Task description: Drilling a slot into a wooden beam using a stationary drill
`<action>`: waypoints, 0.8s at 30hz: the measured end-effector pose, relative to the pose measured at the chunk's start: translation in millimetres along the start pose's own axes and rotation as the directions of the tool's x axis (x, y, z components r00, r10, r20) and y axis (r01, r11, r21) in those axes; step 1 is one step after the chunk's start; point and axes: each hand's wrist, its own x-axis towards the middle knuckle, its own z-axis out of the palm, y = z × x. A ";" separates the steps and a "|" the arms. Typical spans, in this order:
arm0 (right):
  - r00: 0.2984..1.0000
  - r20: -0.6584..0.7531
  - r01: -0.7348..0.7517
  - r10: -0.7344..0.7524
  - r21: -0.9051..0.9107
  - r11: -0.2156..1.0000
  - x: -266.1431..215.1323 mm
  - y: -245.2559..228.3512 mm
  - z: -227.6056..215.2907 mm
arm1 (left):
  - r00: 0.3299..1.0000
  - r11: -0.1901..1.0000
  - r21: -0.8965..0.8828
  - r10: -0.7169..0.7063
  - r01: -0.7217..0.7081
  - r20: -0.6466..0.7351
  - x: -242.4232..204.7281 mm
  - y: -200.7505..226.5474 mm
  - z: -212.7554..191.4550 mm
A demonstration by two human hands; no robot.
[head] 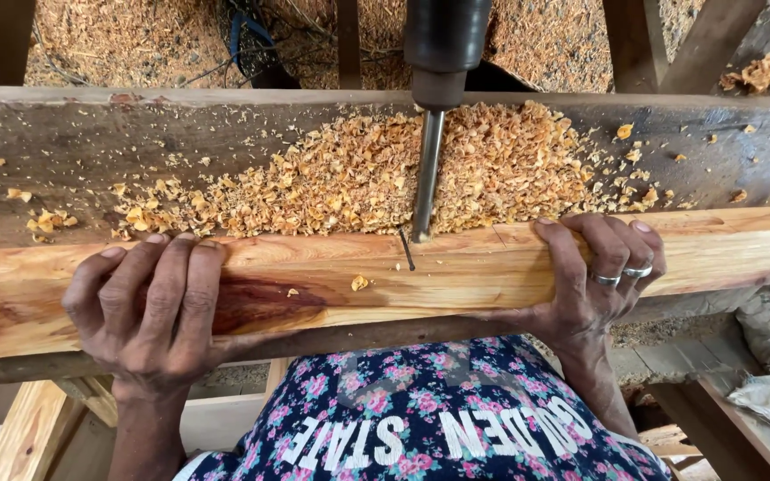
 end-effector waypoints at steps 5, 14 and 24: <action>1.000 -0.016 0.022 -0.022 0.010 1.000 4.1 -0.9 -2.3 | 1.000 1.000 0.017 0.018 -0.018 -0.024 -0.2 -1.3 -0.1; 0.999 -0.010 -0.044 0.044 0.027 0.999 -21.4 -4.3 -0.7 | 1.000 0.999 -0.038 0.000 -0.001 -0.021 -7.3 6.0 -3.2; 0.996 0.027 -0.088 0.087 0.032 0.996 -41.0 -15.0 -3.7 | 0.999 0.999 -0.044 0.028 -0.027 0.020 -14.3 9.1 -6.5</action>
